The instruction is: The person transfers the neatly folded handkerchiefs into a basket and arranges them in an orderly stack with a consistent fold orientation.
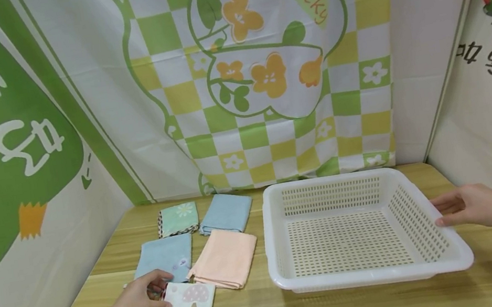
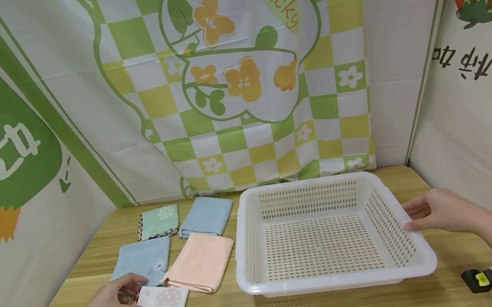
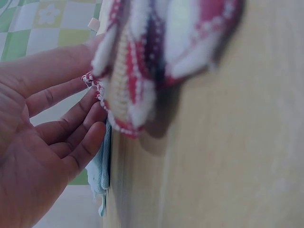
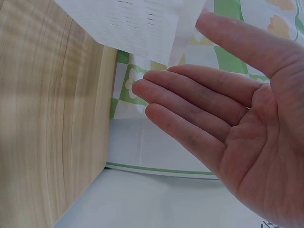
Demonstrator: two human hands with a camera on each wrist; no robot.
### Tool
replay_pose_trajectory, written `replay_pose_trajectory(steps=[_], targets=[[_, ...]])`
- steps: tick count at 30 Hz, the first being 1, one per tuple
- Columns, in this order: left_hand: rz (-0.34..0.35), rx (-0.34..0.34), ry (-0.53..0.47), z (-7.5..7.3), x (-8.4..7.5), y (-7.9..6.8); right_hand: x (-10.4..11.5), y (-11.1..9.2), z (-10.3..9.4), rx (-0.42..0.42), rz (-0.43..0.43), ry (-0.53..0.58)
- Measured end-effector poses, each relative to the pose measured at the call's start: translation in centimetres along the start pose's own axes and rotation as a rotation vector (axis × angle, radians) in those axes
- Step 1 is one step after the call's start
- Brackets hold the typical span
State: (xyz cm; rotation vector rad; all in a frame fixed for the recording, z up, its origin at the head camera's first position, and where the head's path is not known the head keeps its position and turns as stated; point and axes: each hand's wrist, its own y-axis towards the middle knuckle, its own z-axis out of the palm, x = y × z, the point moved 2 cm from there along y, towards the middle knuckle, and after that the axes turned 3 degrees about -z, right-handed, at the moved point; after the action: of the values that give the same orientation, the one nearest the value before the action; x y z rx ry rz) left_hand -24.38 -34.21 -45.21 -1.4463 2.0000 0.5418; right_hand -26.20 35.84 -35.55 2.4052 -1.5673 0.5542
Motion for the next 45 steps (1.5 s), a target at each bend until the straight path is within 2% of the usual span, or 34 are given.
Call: replay_pose_trajectory(steps=[14, 22, 27, 36, 45], targets=[[-0.068, -0.017, 0.029, -0.04, -0.41, -0.21, 0.09, 0.01, 0.06, -0.005, 0.024, -0.014], [-0.087, -0.052, 0.075, -0.10, -0.58, -0.44, -0.12, 0.04, 0.08, 0.000, 0.017, 0.006], [-0.094, -0.026, 0.050, -0.07, -0.50, -0.60, -0.15, 0.09, 0.09, -0.005, 0.016, 0.000], [-0.055, 0.006, 0.007, 0.13, -0.35, -0.62, -0.19, 0.10, 0.19, -0.013, 0.003, 0.006], [-0.091, 0.020, 0.002, 0.19, -0.41, -0.62, -0.18, 0.12, 0.19, -0.011, -0.011, 0.011]])
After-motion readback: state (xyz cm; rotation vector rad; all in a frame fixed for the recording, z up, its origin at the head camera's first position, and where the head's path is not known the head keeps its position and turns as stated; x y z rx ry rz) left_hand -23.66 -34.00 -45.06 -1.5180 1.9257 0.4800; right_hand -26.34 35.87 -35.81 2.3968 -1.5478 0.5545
